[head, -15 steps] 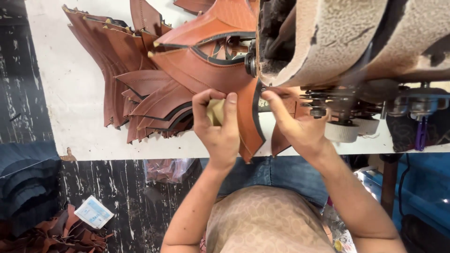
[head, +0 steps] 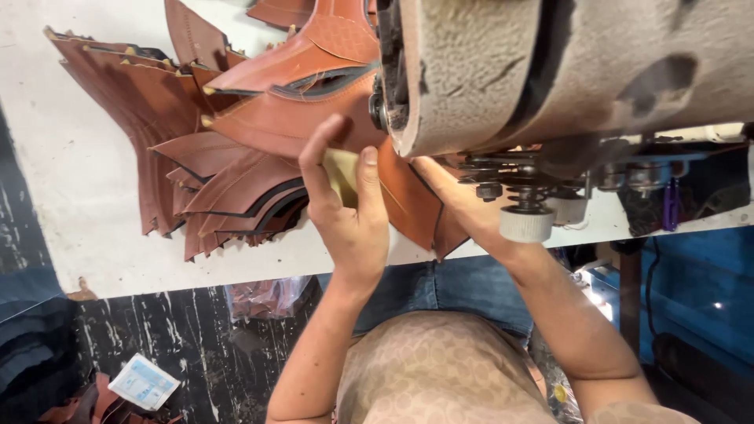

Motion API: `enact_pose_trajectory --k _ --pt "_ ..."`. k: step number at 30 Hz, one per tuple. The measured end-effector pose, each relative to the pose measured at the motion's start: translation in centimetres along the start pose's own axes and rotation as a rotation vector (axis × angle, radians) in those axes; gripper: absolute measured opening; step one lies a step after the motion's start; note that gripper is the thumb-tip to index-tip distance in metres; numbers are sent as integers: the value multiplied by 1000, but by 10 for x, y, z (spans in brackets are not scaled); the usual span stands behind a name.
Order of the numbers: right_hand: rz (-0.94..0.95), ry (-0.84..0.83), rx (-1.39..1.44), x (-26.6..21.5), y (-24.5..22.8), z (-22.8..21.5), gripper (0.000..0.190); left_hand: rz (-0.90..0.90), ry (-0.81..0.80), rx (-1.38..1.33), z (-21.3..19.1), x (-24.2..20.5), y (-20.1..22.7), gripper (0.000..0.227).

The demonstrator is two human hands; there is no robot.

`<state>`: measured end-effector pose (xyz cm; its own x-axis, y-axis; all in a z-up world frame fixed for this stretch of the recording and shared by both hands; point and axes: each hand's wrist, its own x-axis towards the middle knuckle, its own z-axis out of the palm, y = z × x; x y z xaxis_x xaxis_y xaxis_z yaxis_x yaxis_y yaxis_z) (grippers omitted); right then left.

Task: Stitching together brown leather components for shoes using an industrial sewing machine.

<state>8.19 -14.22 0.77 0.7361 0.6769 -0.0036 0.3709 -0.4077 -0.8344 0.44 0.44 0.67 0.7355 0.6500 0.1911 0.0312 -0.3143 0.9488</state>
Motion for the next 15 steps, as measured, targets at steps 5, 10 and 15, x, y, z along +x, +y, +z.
enact_pose_trajectory --k 5,10,15 --pt "-268 11 -1113 -9 20 4 49 26 -72 -99 1 -20 5 61" --pt "-453 162 -2183 -21 25 6 57 -270 -193 -354 -1 -41 11 71" --pt "-541 70 -2242 -32 58 10 55 -258 -144 -284 -4 -38 2 57"
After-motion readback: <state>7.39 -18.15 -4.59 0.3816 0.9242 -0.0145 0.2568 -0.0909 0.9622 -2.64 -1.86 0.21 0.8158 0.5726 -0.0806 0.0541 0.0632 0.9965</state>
